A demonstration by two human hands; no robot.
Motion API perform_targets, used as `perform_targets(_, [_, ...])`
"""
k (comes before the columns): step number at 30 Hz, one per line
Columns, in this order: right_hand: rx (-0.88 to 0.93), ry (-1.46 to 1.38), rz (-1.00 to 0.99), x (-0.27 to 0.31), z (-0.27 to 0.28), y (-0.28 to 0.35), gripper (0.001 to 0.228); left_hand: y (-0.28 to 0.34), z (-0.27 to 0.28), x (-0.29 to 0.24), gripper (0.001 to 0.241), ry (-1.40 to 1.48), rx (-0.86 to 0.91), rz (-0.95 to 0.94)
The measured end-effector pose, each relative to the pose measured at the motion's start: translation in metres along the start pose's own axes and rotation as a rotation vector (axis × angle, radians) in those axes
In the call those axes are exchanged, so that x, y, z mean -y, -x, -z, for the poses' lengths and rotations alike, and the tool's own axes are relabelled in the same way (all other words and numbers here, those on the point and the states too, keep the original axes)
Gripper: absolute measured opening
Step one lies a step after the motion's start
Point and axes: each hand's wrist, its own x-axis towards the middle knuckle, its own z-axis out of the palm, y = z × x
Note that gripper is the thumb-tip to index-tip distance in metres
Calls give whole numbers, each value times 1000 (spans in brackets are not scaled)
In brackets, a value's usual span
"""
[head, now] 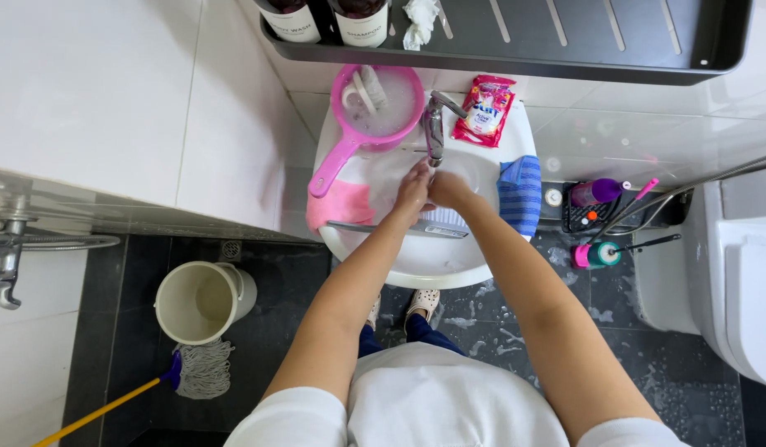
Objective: The person scrubs the toilet bowl, seat, and tank with a brush and a pink scoop. They then rinse the brush and scoop at the sink, scrub the wall tiles, and wash their hands and the cleaning tools.
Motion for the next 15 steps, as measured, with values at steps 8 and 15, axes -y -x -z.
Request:
perform_targets(8, [-141,-97,100,-19,-76,-33,31,31,39,-9,48,-265,-121,-144])
perform_targets(15, [370,187,501,77,63,98,28,10,74,3,50,-164,-42,181])
